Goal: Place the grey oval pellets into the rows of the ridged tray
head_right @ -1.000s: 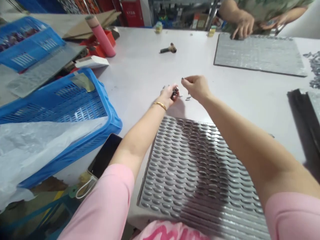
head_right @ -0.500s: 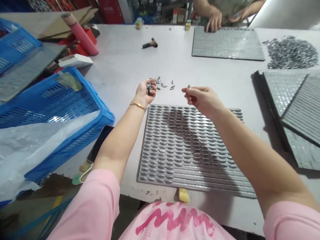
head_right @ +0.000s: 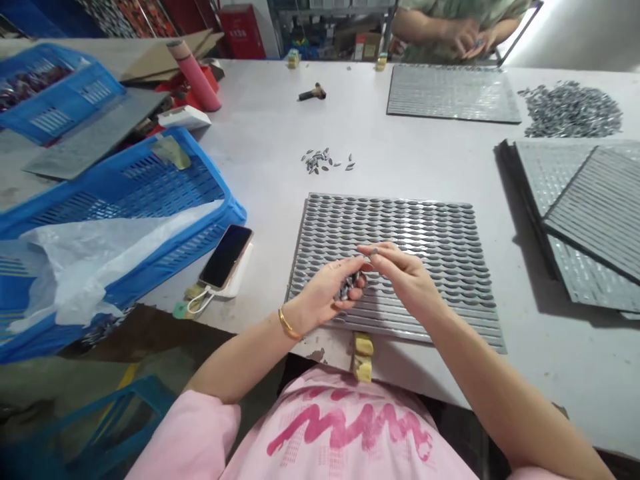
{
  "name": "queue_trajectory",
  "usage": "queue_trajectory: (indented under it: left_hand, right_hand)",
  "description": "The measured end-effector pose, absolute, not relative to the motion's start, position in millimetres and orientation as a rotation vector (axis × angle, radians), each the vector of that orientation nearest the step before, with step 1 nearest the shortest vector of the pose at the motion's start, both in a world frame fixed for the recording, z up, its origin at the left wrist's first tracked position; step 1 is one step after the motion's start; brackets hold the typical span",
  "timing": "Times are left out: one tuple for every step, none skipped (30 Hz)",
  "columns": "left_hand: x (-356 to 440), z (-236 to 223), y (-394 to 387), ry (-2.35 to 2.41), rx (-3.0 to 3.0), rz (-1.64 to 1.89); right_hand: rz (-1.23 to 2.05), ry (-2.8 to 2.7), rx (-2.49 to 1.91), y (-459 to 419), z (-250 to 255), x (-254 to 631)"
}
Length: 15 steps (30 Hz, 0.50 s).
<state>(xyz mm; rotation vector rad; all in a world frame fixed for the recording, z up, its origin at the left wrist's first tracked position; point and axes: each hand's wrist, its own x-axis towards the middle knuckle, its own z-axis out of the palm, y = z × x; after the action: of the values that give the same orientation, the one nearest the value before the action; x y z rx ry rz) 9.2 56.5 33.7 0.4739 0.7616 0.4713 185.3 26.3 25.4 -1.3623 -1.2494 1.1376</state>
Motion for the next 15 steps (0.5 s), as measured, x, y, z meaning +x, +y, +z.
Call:
queue_trajectory:
  left_hand:
    - [8.7, 34.9, 44.7, 0.759, 0.482, 0.466]
    - [7.7, 35.8, 34.3, 0.768, 0.491, 0.467]
    - [6.2, 36.2, 25.0, 0.786, 0.503, 0.468]
    - [4.3, 35.9, 16.5, 0.806, 0.519, 0.466]
    - [2.2, 34.8, 8.5, 0.829, 0.538, 0.463]
    - [-0.1, 32.8, 0.8, 0.853, 0.559, 0.458]
    - [-2.5, 30.0, -6.7, 0.877, 0.579, 0.451]
    - [-4.9, 26.7, -14.0, 0.899, 0.595, 0.445]
    - [-7.2, 23.1, -21.0, 0.922, 0.607, 0.439]
    - [-9.5, 19.6, -27.5, 0.944, 0.616, 0.43]
    - [-11.6, 16.4, -33.4, 0.96, 0.62, 0.418]
    - [-13.6, 13.5, -38.4, 0.969, 0.623, 0.407]
    - [-15.2, 11.2, -42.5, 0.973, 0.626, 0.399]
    - [-16.4, 9.3, -45.6, 0.975, 0.629, 0.394]
    - [-17.1, 7.8, -47.7, 0.973, 0.632, 0.392]
  right_hand:
    - [1.054, -1.348, -1.38, 15.3, 25.2, 183.8]
    - [0.938, -1.46, -1.401, 4.6, 25.4, 182.6]
    - [0.8, -1.58, -1.42, -5.8, 25.9, 181.6]
    - [0.655, -1.701, -1.431, -15.8, 26.3, 180.7]
    - [0.525, -1.812, -1.434, -25.3, 26.5, 179.7]
    - [0.425, -1.905, -1.43, -34.3, 26.2, 178.6]
    - [0.362, -1.98, -1.423, -42.8, 25.3, 177.3]
    - [0.332, -2.037, -1.418, -50.8, 23.7, 176.0]
    - [0.33, -2.077, -1.413, -58.2, 21.8, 174.8]
    - [0.352, -2.103, -1.404, -65.0, 19.5, 173.9]
    - [0.392, -2.115, -1.388, -71.1, 17.3, 173.3]
    - [0.446, -2.119, -1.365, -76.3, 15.3, 173.1]
    - [0.502, -2.115, -1.339, -80.5, 13.8, 173.3]
    - [0.557, -2.104, -1.315, -83.4, 12.6, 173.6]
    - [0.599, -2.085, -1.297, -85.1, 11.7, 174.1]
